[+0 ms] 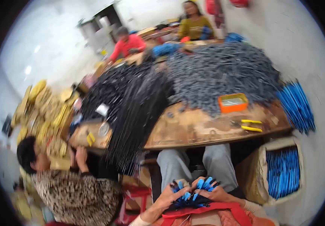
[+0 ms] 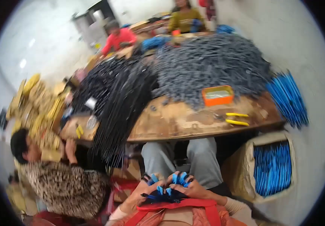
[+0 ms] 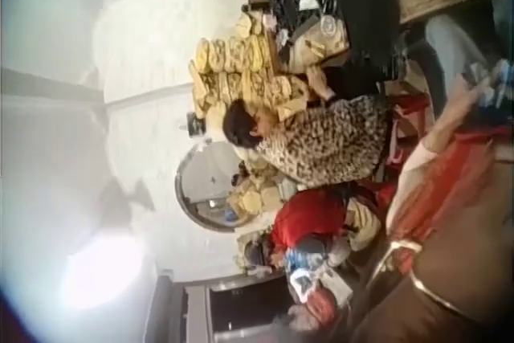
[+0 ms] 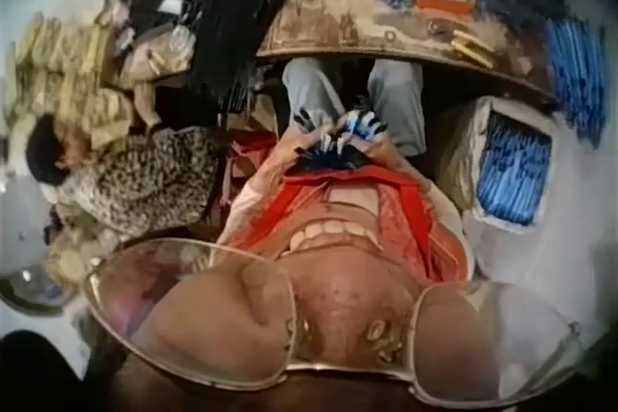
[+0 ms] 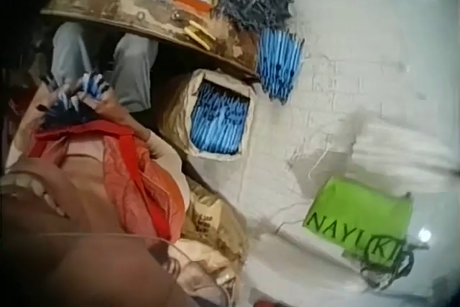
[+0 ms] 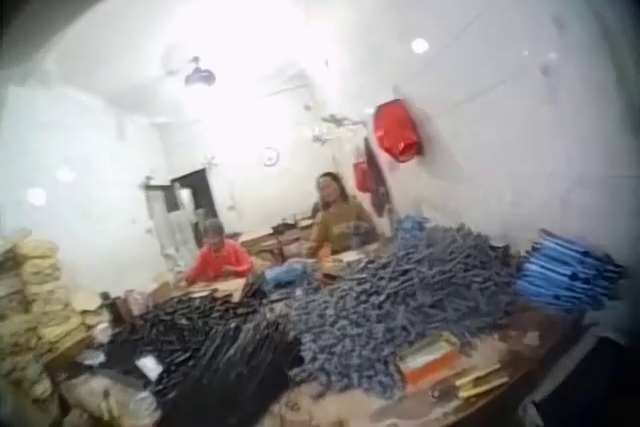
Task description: Bundling small blue and black plastic components and cutting the excess using pliers.
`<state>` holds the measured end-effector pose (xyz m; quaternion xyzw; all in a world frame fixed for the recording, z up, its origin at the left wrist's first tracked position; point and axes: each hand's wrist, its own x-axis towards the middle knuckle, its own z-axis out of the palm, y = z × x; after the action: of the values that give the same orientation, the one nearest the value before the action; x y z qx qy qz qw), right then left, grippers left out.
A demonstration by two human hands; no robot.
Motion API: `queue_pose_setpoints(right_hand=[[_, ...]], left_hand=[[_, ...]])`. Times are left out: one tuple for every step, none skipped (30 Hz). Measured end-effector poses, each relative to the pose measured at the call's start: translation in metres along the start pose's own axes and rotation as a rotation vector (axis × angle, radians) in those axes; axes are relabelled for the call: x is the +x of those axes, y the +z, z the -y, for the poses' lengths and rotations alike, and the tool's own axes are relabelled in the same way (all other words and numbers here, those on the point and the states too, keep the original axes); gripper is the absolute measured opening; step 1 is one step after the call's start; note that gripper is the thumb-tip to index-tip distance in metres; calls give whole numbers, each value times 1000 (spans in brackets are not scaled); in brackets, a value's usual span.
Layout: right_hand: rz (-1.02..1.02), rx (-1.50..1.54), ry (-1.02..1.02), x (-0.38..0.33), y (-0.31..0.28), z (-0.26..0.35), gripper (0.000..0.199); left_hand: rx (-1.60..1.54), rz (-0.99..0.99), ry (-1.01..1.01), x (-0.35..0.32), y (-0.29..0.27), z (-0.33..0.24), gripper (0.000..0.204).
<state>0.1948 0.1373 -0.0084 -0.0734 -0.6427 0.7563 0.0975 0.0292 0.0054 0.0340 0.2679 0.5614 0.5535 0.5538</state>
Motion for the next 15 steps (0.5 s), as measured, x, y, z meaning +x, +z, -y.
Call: queue_pose_setpoints(right_hand=[[-146,-84,-9,-2,2,-10,15],[-269,-184,-27,-6,-1,-16,16],[-349,-72,-96,-13,-2,-18,17],[-311,-65,-243,-10,-9,-18,17],[-379,-40,-167,-15,-11,-24,17],[-418,-110,-202,-15,-9,-20,18],[-322,-106,-173,-10,-8,-20,18],[-307,-110,-228,-5,-6,-23,20],[-326,-114,-293,-1,-4,-24,22],[-294,-117,-287,1,0,-23,22],[-312,-106,-258,2,5,-22,22],[-336,-98,-232,1,7,-23,21],[-307,-57,-182,0,3,-35,21],[-299,-59,-188,0,5,-36,21],[-321,-74,-243,1,7,-31,21]], left_hand=[[134,-34,-10,5,2,-1,28],[253,-84,-18,12,6,-4,29],[321,8,73,20,8,-6,30],[400,87,152,28,7,-3,32],[359,106,215,36,8,7,30],[324,133,279,39,9,15,29],[216,127,253,35,10,16,29],[115,144,237,29,8,17,28],[83,137,212,25,6,11,28],[71,109,223,23,3,15,28],[58,126,218,21,1,18,28],[48,149,214,19,-1,17,28],[-55,177,182,16,-3,16,28],[-52,172,190,12,-6,15,28],[-16,199,154,16,-6,12,27]])
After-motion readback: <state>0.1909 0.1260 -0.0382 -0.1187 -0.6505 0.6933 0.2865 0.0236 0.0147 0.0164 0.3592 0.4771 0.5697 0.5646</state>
